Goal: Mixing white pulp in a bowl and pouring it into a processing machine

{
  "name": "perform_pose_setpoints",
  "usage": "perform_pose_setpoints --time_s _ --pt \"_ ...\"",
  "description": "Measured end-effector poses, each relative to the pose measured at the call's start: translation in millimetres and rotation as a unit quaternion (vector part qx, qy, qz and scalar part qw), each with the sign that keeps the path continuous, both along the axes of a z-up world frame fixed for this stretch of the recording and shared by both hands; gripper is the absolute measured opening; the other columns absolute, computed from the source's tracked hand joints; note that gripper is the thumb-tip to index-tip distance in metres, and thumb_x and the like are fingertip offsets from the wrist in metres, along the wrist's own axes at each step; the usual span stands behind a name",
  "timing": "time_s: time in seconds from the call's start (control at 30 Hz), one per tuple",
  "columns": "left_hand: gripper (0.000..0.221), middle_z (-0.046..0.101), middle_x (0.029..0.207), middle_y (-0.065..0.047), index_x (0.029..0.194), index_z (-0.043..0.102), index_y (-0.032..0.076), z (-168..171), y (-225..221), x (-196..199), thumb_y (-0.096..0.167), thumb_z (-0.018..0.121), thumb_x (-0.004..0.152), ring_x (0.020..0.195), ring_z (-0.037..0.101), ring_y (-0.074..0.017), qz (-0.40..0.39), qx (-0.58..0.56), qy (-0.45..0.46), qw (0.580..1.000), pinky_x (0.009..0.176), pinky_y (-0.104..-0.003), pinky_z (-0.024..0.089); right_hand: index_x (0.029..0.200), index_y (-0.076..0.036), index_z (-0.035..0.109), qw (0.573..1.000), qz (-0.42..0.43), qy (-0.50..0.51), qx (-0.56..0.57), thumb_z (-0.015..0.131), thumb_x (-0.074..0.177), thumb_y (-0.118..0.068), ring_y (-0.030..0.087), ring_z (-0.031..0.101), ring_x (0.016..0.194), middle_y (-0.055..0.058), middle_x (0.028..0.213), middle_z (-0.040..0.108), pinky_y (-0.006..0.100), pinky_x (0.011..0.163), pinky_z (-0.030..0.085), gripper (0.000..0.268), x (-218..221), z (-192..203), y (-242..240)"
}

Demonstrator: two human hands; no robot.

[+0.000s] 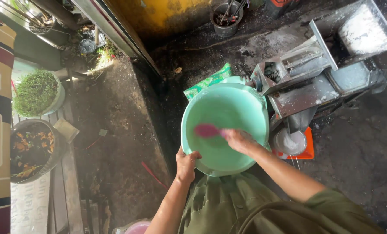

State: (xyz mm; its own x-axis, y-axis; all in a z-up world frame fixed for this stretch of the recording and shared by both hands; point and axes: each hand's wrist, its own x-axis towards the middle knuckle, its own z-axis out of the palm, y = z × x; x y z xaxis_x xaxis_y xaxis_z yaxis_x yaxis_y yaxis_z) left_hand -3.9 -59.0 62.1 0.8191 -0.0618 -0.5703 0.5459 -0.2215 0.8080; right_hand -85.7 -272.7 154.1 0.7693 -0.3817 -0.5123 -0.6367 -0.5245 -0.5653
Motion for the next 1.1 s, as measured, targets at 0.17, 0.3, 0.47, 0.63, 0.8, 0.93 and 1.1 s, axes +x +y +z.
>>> perform_pose_setpoints --time_s 0.17,0.3,0.47,0.63,0.8,0.93,1.1 --pt "0.046 0.061 0.071 -0.011 0.094 0.069 0.010 12 -12 23 -0.004 0.070 0.050 0.064 0.058 -0.0223 0.056 -0.031 -0.014 0.998 0.046 -0.037 0.047 0.111 -0.013 0.074 0.971 0.037 0.024 -0.234 0.040 0.104 -0.036 0.034 0.077 0.085 0.013 0.084 0.077 0.053 0.076 0.061 0.041 27 -46 -79" --pt "0.051 0.064 0.076 -0.016 0.100 0.069 0.007 2 -31 27 -0.004 0.072 0.050 0.071 0.059 -0.0251 0.041 -0.048 -0.032 0.997 0.050 -0.041 0.050 0.136 -0.021 0.058 0.951 0.058 -0.048 -0.300 0.053 0.091 -0.017 0.039 0.074 0.083 0.014 0.090 0.072 0.059 0.070 0.058 0.046 72 19 -83" --pt "0.054 0.065 0.078 -0.016 0.102 0.069 0.007 16 -41 28 -0.002 0.073 0.048 0.072 0.062 -0.0271 0.068 -0.059 -0.046 0.995 0.050 -0.042 0.051 0.123 -0.020 0.069 0.986 0.140 0.021 -0.087 0.049 0.095 -0.020 0.037 0.073 0.094 0.013 0.093 0.077 0.053 0.090 0.057 0.034 51 -15 -49" --pt "0.057 0.064 0.082 -0.016 0.106 0.068 0.008 32 -22 22 -0.002 0.073 0.050 0.076 0.061 -0.0267 0.087 -0.009 -0.052 0.995 0.053 -0.042 0.050 0.118 -0.018 0.065 0.960 0.139 -0.007 -0.242 0.051 0.090 -0.014 0.035 0.075 0.085 0.012 0.084 0.075 0.053 0.077 0.058 0.032 52 13 -81" --pt "0.059 0.064 0.083 -0.016 0.108 0.068 0.011 -21 -4 18 -0.001 0.075 0.051 0.074 0.059 -0.0272 0.132 0.008 -0.013 0.991 0.054 -0.045 0.050 0.135 -0.027 0.062 0.988 0.088 -0.077 -0.103 0.051 0.092 -0.012 0.041 0.074 0.091 0.018 0.095 0.077 0.057 0.082 0.059 0.046 6 -36 -61" --pt "0.056 0.064 0.088 -0.009 0.109 0.067 0.014 -8 19 3 -0.004 0.069 0.057 0.076 0.055 -0.0234 0.210 0.026 0.049 0.976 0.055 -0.040 0.041 0.129 -0.030 0.062 0.995 -0.010 -0.068 -0.070 0.055 0.096 -0.020 0.036 0.072 0.084 0.012 0.096 0.075 0.049 0.070 0.054 0.035 -53 -108 -59" --pt "0.055 0.065 0.092 -0.002 0.109 0.065 0.018 -17 48 -7 -0.007 0.064 0.059 0.078 0.054 -0.0206 0.299 0.079 0.111 0.944 0.051 -0.035 0.031 0.117 -0.022 0.068 0.987 -0.147 0.064 -0.001 0.056 0.089 -0.016 0.037 0.068 0.080 0.012 0.095 0.074 0.047 0.066 0.048 0.031 -155 -234 -83"
